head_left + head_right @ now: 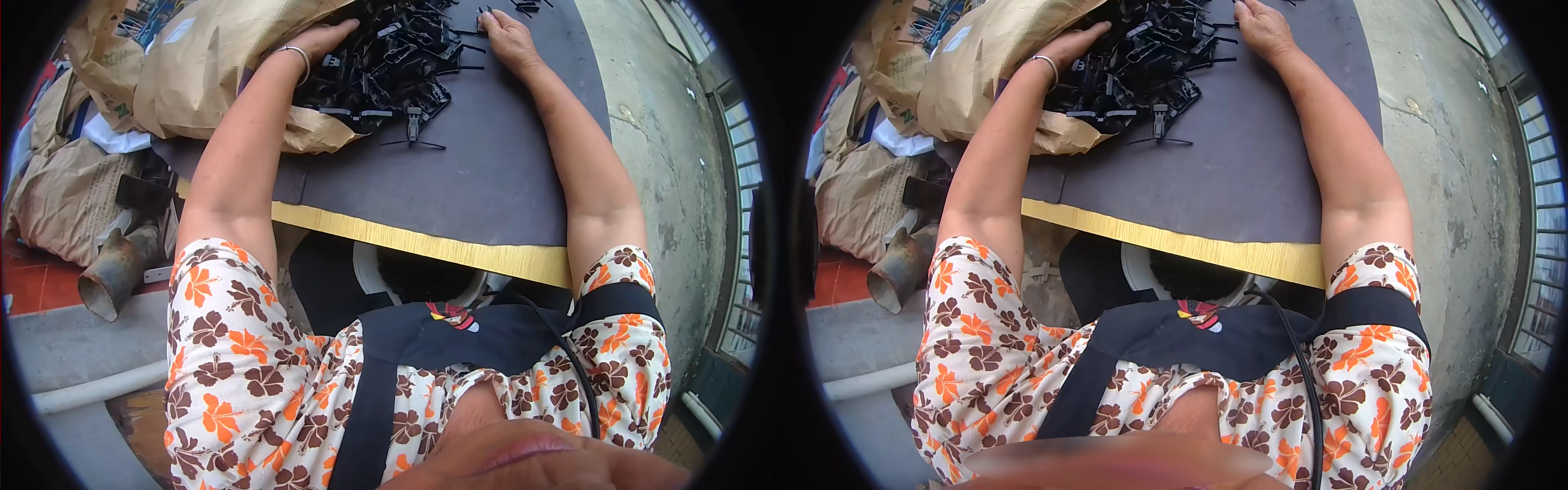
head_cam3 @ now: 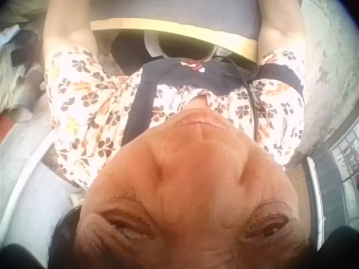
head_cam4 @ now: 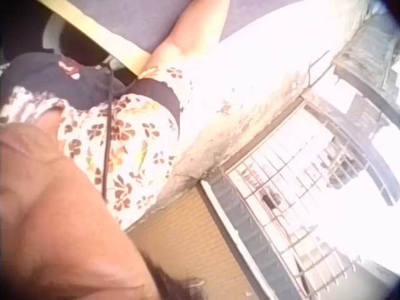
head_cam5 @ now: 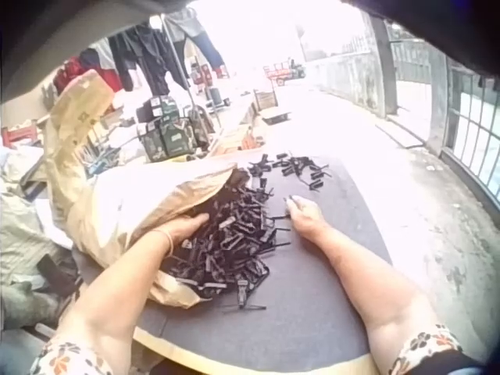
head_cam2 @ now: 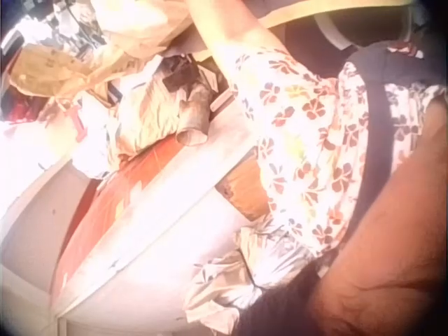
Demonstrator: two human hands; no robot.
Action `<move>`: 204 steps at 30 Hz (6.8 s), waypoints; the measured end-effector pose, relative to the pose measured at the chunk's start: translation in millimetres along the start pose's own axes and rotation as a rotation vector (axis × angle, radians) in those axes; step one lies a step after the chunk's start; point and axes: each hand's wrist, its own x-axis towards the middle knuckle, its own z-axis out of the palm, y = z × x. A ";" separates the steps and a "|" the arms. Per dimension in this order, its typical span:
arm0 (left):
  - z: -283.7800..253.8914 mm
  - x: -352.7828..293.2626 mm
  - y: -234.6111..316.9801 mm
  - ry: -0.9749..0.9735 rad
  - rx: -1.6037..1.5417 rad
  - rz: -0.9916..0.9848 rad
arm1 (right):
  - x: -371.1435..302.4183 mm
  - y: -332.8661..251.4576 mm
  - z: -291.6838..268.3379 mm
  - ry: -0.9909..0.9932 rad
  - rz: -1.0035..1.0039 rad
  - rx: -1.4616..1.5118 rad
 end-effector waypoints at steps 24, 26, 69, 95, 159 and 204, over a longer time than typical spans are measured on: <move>-14.4 86.4 -33.5 0.241 0.346 0.043 | -66.7 -22.9 -55.1 0.111 0.072 -0.001; -19.7 135.1 -51.8 0.458 0.501 0.248 | -71.0 -23.8 -56.8 0.095 0.152 0.087; 18.9 -6.8 127.4 -0.053 0.097 0.400 | -110.2 -50.8 -79.3 0.121 0.158 0.321; 27.8 -166.4 48.9 -0.157 -1.482 0.264 | -190.7 -205.3 -35.4 -0.060 0.033 0.255; 76.4 -315.8 44.8 0.076 -0.724 0.329 | -265.5 -196.9 -38.1 -0.634 0.052 0.407; 92.0 -325.5 42.1 0.040 -0.889 0.340 | -283.6 -212.7 -28.7 -0.442 -0.064 0.401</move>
